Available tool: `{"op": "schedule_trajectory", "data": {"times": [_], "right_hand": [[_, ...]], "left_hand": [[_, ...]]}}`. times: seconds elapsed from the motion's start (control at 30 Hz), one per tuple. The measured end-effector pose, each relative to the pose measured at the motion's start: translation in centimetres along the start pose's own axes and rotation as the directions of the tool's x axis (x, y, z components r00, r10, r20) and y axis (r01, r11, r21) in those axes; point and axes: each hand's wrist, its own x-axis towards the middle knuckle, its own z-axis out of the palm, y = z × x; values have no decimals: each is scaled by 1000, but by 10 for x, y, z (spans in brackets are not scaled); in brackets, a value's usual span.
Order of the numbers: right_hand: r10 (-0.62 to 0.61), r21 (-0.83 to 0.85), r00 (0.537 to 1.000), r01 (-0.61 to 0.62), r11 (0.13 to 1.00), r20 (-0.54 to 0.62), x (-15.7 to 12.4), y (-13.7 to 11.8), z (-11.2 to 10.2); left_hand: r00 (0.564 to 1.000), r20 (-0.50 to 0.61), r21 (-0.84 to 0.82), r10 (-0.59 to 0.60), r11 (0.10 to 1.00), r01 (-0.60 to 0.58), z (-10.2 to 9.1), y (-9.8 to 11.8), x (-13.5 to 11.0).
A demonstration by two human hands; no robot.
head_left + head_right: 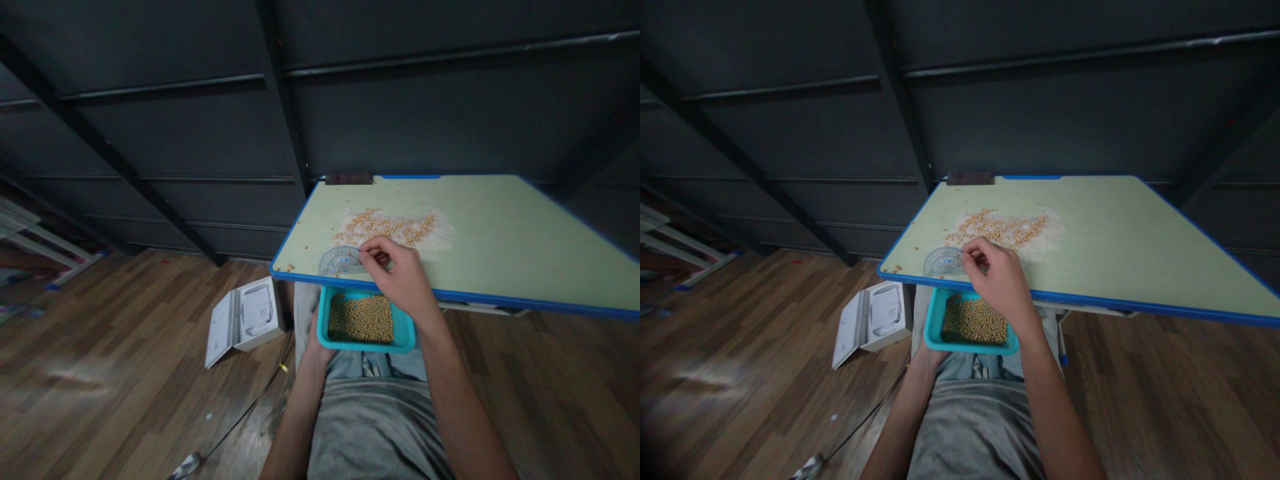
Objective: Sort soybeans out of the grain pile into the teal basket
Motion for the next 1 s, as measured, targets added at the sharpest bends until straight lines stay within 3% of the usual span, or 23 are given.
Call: {"op": "schedule_trajectory", "data": {"times": [0.83, 1.0], "right_hand": [[-13, 0, 1000, 13, 1000, -2, 0, -1, 0], [-11, -1, 1000, 11, 1000, 2, 1, -1, 0]], "left_hand": [[997, 39, 26, 71, 997, -72, -8, -2, 6], [997, -19, 12, 71, 997, -70, 0, -1, 4]]}}
